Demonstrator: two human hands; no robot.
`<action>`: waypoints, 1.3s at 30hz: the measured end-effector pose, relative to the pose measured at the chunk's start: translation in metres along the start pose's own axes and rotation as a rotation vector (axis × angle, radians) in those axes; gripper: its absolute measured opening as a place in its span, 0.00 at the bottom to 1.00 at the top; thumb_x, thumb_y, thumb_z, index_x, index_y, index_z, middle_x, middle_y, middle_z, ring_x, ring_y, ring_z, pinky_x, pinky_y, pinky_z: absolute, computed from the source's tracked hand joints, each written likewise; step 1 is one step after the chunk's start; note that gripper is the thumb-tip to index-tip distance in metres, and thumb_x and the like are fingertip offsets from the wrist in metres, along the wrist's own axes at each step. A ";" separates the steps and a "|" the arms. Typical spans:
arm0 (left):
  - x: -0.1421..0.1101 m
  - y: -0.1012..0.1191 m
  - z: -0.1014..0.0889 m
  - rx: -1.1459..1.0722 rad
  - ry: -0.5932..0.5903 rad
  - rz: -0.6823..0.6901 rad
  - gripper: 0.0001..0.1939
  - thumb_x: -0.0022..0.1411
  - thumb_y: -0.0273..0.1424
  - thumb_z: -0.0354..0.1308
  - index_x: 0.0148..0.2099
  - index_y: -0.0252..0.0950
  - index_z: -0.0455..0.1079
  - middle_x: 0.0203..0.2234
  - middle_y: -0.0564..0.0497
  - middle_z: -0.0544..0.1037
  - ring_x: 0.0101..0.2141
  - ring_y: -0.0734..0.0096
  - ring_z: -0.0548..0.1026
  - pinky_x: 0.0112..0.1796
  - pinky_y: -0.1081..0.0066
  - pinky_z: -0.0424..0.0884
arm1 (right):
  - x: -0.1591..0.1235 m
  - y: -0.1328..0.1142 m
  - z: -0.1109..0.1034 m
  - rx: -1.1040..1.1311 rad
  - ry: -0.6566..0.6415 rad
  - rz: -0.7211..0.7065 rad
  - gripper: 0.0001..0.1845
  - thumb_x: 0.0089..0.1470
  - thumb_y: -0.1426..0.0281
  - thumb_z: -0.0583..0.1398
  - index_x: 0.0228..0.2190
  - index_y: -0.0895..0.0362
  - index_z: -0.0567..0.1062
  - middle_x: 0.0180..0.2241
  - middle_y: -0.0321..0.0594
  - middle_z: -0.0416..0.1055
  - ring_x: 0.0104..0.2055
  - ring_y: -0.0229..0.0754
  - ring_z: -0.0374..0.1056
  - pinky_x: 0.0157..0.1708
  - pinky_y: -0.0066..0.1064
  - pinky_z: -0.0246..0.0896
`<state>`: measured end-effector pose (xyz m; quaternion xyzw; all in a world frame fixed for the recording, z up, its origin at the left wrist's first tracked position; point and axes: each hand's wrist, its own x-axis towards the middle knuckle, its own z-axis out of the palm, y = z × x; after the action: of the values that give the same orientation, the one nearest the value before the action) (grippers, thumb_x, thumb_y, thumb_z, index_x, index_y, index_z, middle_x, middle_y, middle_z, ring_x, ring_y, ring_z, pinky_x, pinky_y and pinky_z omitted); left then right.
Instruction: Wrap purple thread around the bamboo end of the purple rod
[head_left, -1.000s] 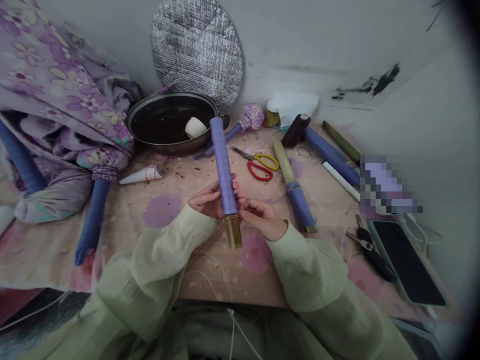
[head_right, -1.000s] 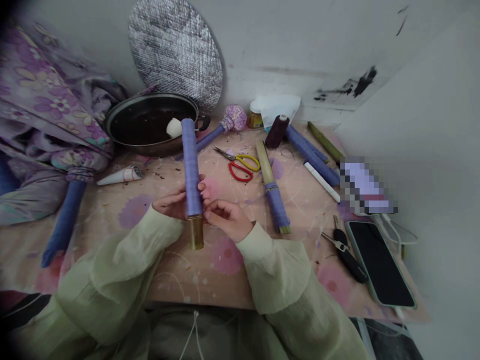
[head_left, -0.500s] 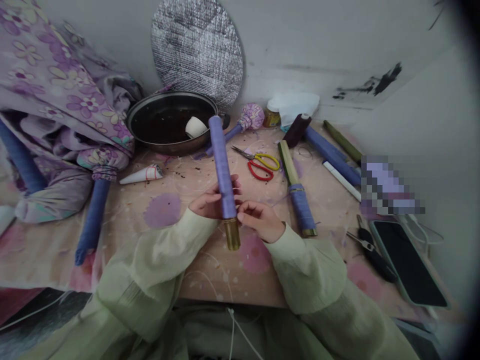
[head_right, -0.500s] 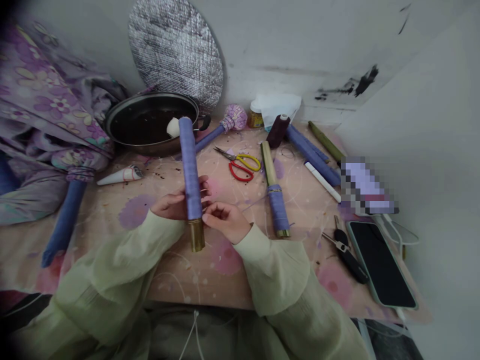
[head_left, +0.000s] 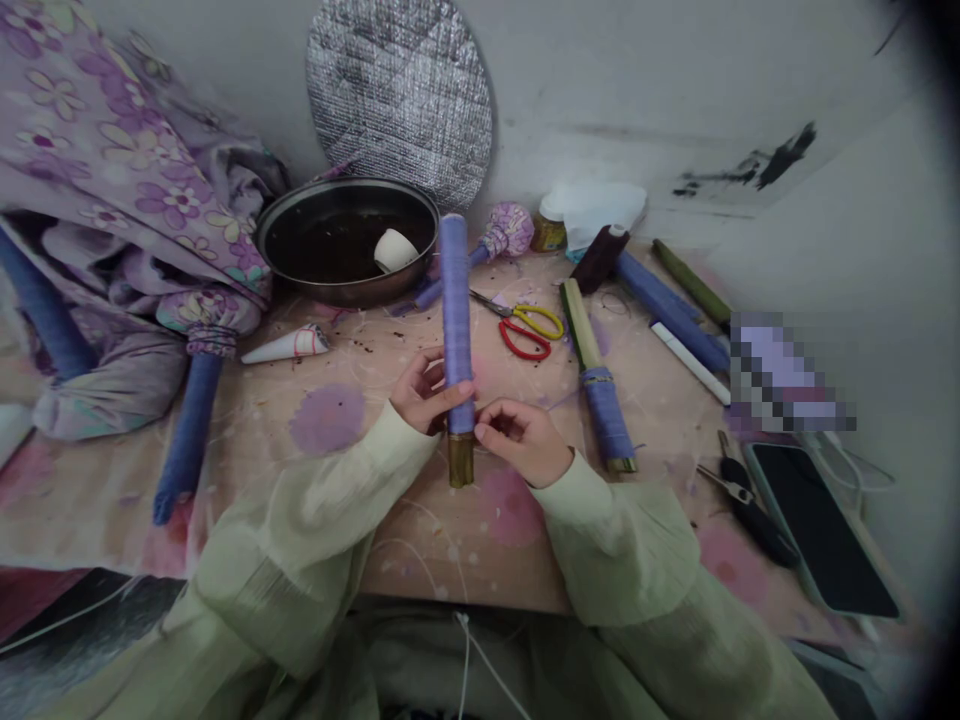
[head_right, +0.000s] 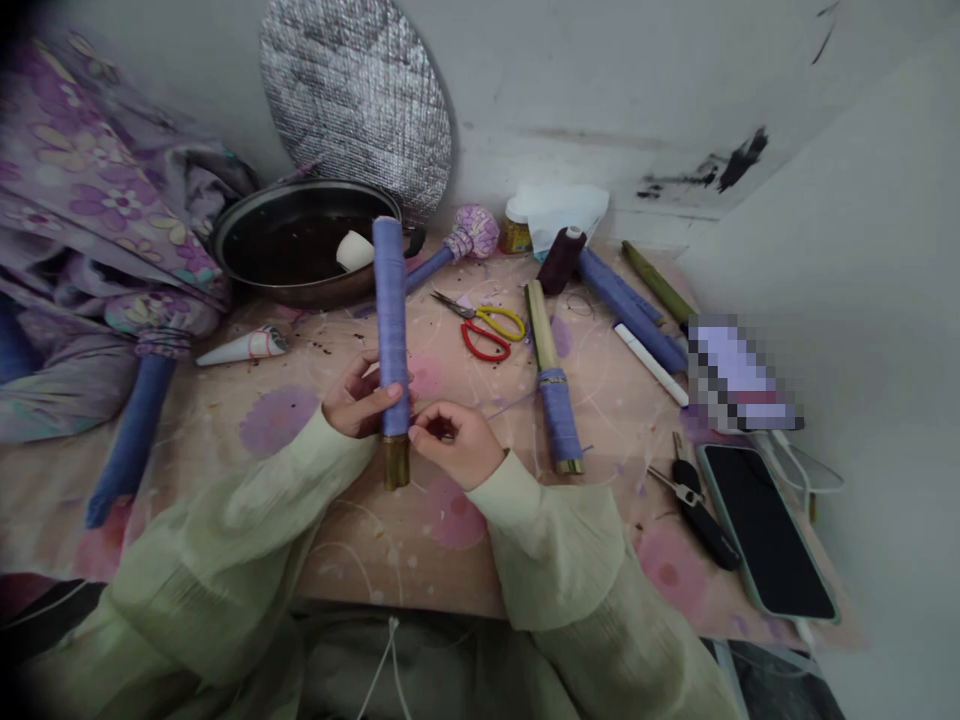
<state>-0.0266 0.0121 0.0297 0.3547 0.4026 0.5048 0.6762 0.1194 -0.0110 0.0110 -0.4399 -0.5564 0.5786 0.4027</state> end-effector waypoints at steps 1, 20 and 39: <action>0.000 0.001 0.000 -0.006 -0.006 -0.014 0.26 0.39 0.30 0.68 0.41 0.39 0.61 0.30 0.56 0.73 0.26 0.74 0.74 0.27 0.71 0.71 | 0.000 0.000 0.000 -0.004 -0.002 -0.002 0.12 0.41 0.62 0.63 0.21 0.56 0.67 0.20 0.32 0.65 0.22 0.33 0.59 0.24 0.27 0.56; 0.008 -0.003 -0.013 -0.306 -0.281 -0.154 0.14 0.50 0.27 0.61 0.42 0.35 0.69 0.33 0.50 0.76 0.30 0.69 0.75 0.32 0.68 0.72 | 0.001 0.003 -0.003 -0.088 0.031 -0.062 0.08 0.42 0.65 0.60 0.22 0.56 0.68 0.26 0.38 0.69 0.23 0.34 0.57 0.23 0.28 0.53; 0.004 -0.012 -0.002 -0.219 -0.038 -0.031 0.24 0.44 0.30 0.67 0.36 0.40 0.53 0.30 0.58 0.70 0.23 0.77 0.72 0.16 0.79 0.65 | -0.006 0.001 0.008 -0.260 0.056 -0.175 0.05 0.44 0.69 0.57 0.22 0.57 0.67 0.19 0.33 0.63 0.20 0.32 0.54 0.20 0.26 0.51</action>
<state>-0.0232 0.0135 0.0173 0.2819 0.3377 0.5283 0.7262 0.1137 -0.0191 0.0104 -0.4541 -0.6514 0.4520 0.4064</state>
